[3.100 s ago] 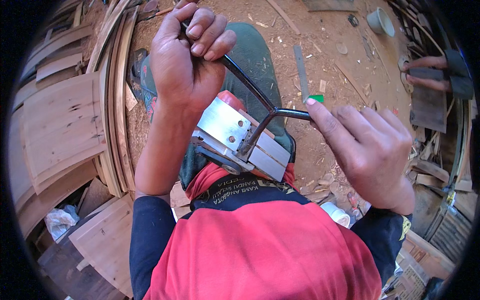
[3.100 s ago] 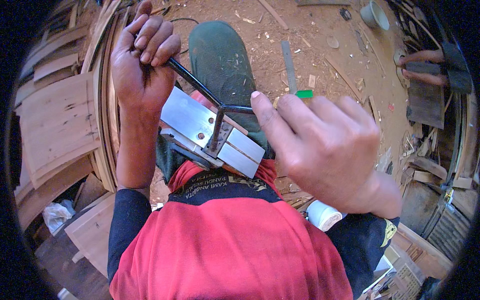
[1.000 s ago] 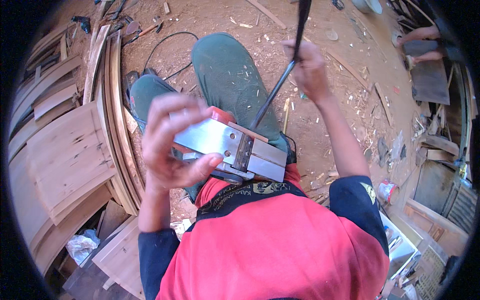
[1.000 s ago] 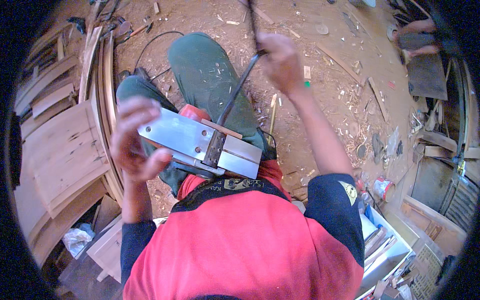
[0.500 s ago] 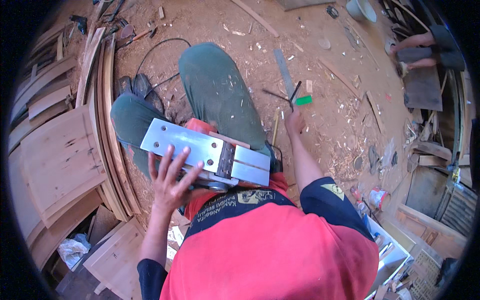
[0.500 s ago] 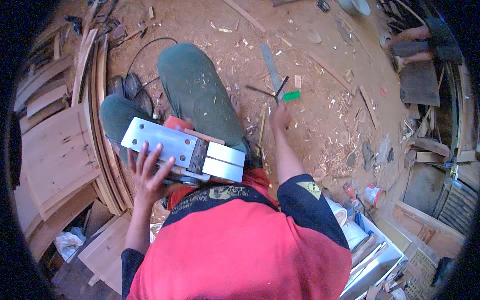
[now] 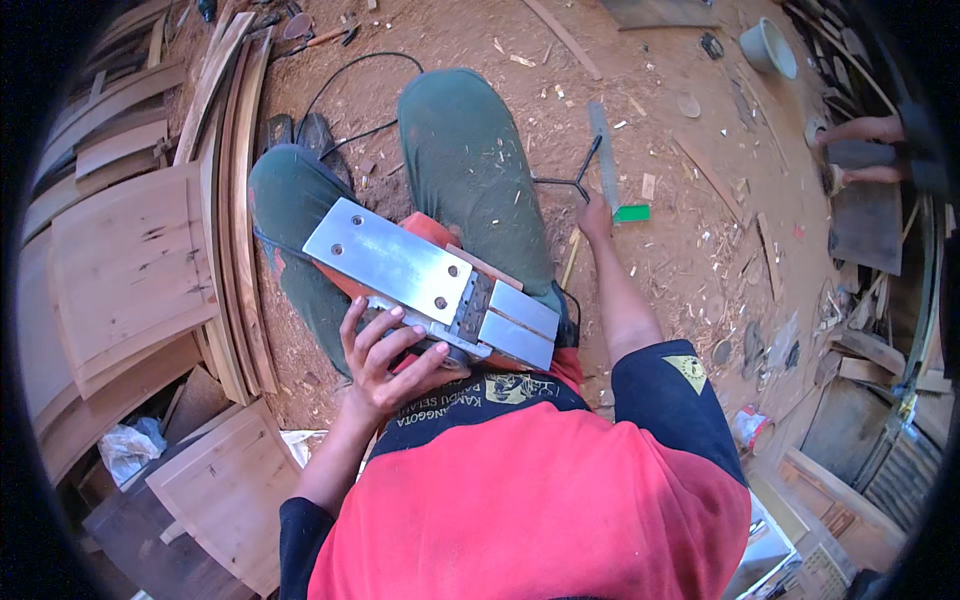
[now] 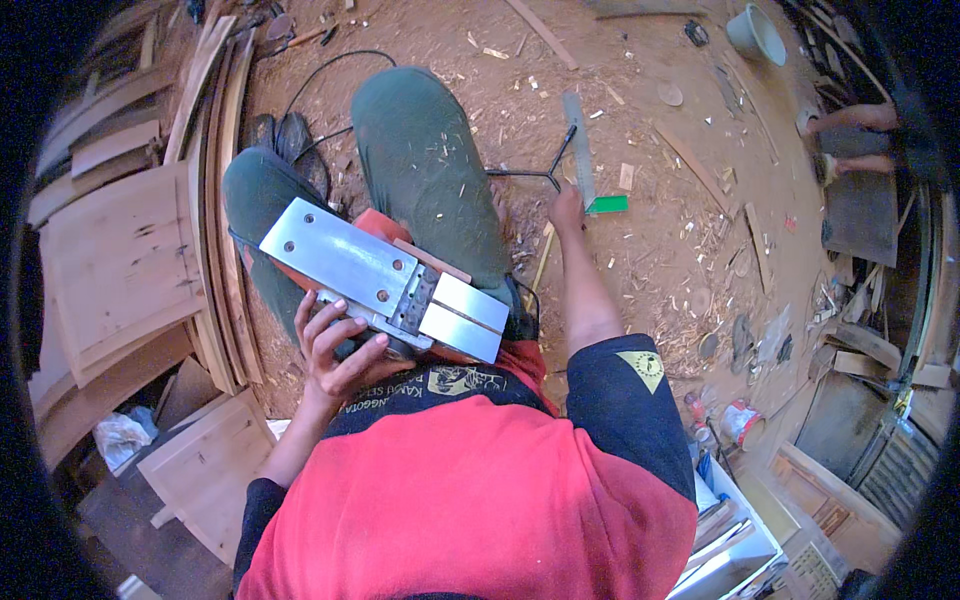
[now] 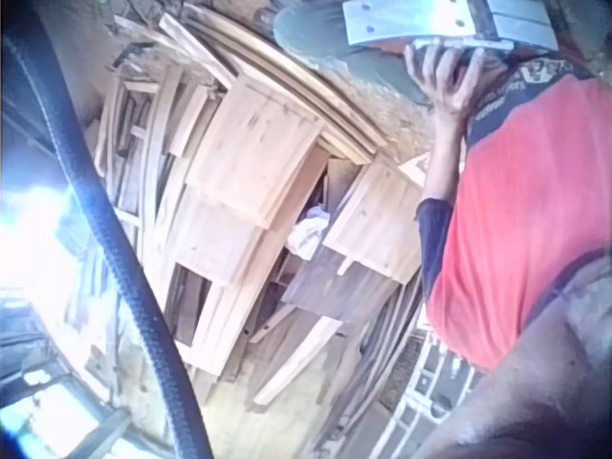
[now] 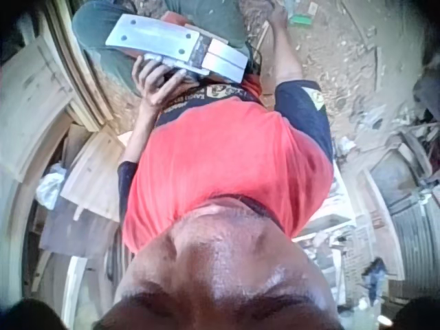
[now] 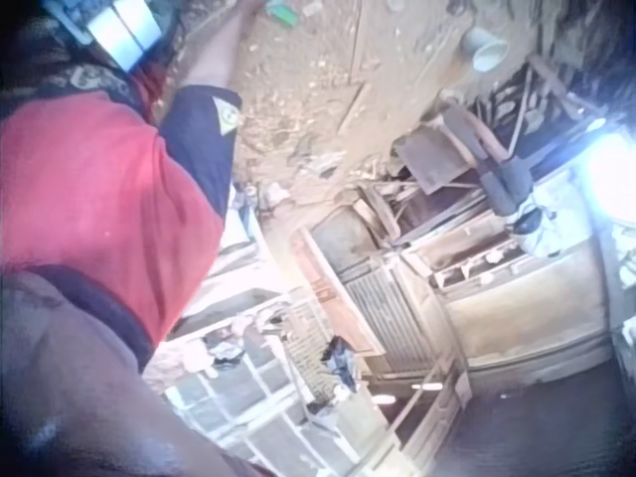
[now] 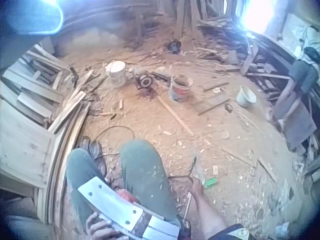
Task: The person adjusts an electric planer while sitting on the ground. They use a metal ruler to measure the blade and a metal pipe as a lever to tighten the assembly.
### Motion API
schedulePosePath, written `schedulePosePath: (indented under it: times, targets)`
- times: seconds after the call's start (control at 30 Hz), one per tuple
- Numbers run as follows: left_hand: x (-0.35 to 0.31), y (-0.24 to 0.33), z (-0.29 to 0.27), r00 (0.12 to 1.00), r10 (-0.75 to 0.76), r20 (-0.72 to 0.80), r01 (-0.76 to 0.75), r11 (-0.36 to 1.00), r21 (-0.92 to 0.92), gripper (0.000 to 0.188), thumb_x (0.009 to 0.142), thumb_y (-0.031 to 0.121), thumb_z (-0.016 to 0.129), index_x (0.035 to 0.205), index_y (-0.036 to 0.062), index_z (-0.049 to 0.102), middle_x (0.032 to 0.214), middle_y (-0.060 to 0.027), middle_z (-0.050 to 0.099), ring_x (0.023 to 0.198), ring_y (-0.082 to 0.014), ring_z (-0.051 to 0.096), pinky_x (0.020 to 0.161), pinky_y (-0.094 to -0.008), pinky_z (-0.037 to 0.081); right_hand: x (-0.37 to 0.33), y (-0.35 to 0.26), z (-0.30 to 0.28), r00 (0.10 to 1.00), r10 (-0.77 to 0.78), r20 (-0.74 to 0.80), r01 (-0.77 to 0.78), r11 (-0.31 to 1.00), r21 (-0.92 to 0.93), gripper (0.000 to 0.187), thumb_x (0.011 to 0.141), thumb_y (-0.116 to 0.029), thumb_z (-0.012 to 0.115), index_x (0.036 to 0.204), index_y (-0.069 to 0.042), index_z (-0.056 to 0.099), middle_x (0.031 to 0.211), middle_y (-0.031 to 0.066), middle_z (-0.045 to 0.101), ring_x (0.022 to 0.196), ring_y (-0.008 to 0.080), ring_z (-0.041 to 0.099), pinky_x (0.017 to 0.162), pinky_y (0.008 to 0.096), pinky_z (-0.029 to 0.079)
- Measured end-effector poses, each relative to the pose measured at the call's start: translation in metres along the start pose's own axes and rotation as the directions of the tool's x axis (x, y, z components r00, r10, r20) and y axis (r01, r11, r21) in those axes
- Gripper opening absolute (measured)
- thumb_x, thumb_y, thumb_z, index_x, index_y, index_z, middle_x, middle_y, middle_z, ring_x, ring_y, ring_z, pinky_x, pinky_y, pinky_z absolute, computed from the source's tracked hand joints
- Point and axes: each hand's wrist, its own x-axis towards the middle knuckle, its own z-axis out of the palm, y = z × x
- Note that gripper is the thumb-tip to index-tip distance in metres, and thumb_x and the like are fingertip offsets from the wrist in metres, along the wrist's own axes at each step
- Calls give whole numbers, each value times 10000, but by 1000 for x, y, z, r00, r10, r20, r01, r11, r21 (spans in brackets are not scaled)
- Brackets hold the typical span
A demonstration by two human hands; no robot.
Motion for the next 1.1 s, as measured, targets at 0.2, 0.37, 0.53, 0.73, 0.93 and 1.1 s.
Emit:
schedulePosePath:
  times: [0.2, 0.37, 0.53, 0.73, 0.93, 1.1]
  targets:
    - [-11, 1, 6, 996, -61, -72, 61, 998, -3, 652, 617, 541, 978, 1127, 256, 689, 1159, -5, 642, 1213, -276, 620, 1165, -658, 399, -17, -115, -66, 960, -207, -188, 278, 786, 552, 299, 941, -208, 746, 1178, -27, 761, 1010, 120, 766, 937, 234, 734, 847, 366, 561]
    - [-13, 1, 9, 993, -61, -104, 61, 998, -3, 687, 611, 563, 979, 1152, 263, 680, 1163, 0, 647, 1228, -274, 615, 1168, -656, 394, -158, -255, -233, 599, -801, -15, 641, 468, 608, 230, 880, -312, 843, 857, -93, 777, 913, 79, 717, 867, 236, 672, 791, 396, 524]
    - [-14, -2, 11, 994, -46, -99, 45, 999, -11, 689, 608, 561, 981, 1161, 277, 684, 1162, 9, 648, 1234, -263, 610, 1172, -649, 390, -203, -266, -243, 423, -867, 264, 766, 498, 407, 210, 851, -326, 862, 868, -130, 788, 910, 36, 684, 954, 259, 634, 839, 419, 476]
    - [-16, -2, 15, 993, -38, -111, 36, 999, -17, 654, 624, 558, 967, 1144, 277, 687, 1147, 21, 653, 1221, -248, 618, 1176, -645, 386, -205, -265, -244, 408, -855, 319, 751, 513, 415, 201, 861, -330, 843, 896, -135, 807, 918, 28, 685, 966, 249, 626, 852, 423, 469]
    - [-15, -1, 15, 989, -48, -138, 46, 999, -20, 632, 629, 560, 962, 1121, 277, 685, 1118, 26, 657, 1201, -242, 632, 1175, -638, 388, -183, -253, -243, 507, -812, 288, 688, 583, 433, 225, 885, -343, 810, 902, -119, 819, 950, 54, 720, 985, 287, 662, 866, 441, 523]
    - [-15, 0, 15, 986, -52, -159, 47, 998, -37, 618, 635, 561, 955, 1113, 275, 687, 1112, 25, 661, 1205, -237, 630, 1174, -634, 388, -179, -253, -234, 544, -746, 384, 655, 664, 362, 235, 886, -344, 810, 931, -115, 823, 970, 69, 726, 962, 298, 683, 859, 441, 538]
